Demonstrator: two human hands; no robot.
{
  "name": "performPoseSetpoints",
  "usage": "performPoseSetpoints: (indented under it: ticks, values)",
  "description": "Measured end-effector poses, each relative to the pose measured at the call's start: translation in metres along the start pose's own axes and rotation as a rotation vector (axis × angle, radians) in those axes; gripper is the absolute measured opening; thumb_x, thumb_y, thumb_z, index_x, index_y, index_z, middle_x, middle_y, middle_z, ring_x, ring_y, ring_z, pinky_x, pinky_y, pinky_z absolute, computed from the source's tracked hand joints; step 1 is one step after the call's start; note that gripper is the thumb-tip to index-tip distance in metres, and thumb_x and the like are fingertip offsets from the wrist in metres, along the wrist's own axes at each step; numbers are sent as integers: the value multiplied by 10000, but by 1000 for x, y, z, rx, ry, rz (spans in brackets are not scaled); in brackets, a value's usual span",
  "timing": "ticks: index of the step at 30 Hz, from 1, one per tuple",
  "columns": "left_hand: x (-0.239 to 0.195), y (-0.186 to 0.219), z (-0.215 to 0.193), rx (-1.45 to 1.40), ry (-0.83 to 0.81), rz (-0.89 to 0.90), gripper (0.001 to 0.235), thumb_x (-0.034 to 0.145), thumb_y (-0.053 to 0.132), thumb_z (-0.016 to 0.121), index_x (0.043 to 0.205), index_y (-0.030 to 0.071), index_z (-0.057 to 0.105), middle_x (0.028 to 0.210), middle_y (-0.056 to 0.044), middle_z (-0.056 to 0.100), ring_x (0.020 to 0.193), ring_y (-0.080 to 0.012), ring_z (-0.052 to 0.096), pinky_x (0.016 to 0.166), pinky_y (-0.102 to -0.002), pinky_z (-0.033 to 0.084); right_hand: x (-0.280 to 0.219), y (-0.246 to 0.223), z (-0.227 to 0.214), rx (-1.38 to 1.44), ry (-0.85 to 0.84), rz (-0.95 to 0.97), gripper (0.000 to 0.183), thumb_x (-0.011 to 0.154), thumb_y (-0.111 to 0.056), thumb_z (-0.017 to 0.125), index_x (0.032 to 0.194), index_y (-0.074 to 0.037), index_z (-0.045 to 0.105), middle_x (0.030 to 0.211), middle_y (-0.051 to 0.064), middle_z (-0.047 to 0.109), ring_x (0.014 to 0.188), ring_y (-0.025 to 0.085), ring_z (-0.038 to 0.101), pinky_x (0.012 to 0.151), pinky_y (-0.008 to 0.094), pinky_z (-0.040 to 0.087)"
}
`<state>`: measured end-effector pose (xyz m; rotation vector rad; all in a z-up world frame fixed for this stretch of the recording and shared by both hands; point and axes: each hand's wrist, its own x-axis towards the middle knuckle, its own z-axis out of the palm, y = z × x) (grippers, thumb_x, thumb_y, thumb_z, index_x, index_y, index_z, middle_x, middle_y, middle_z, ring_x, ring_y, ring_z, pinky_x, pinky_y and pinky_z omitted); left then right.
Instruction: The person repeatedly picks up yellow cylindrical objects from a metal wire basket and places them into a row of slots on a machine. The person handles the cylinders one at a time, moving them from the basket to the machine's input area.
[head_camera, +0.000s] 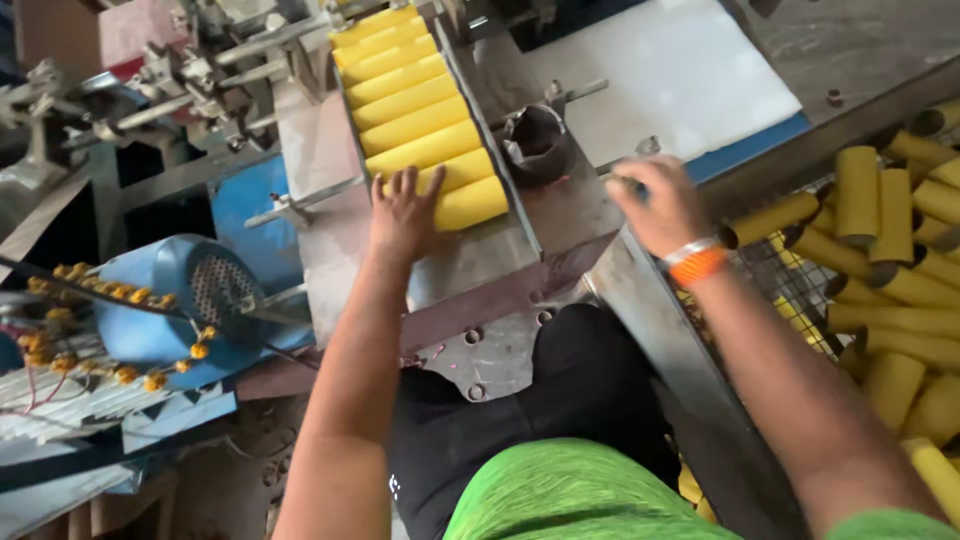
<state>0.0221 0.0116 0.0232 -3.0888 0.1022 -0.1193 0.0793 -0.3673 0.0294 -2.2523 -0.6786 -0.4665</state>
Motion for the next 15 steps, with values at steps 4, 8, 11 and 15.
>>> performPoseSetpoints:
  ticks: [4,8,11,15]
  values:
    - [3,-4,2,65,-38,1,1067,721,676,760,1588,229,328,1562,-251,365,1453,-401,338,1165,-615,205,-79,74,-86,130,-28,322,286,989,-242,715,1183,-32,702,1165,127,687,1043,237,682,918,362,560]
    - [-4,-4,0,109,-107,-40,1025,807,702,666,1615,178,314,1608,-262,340,1490,-395,327,1157,-621,224,-179,134,-154,74,-36,748,347,1001,-288,713,1249,-46,702,1186,113,721,1078,213,680,951,363,535]
    - [-10,-7,-8,177,-122,-46,988,857,690,631,1621,148,317,1615,-281,314,1483,-433,305,1163,-627,203,-262,164,-197,-70,-11,1000,366,996,-327,727,1237,-50,721,1168,122,732,1048,234,679,932,381,529]
    - [-9,34,-20,111,6,105,1020,833,637,692,1610,81,336,1589,-298,335,1458,-446,326,1143,-653,199,-352,195,-205,-130,-36,923,399,1009,-334,745,1253,-23,692,1191,183,726,1066,279,678,941,400,521]
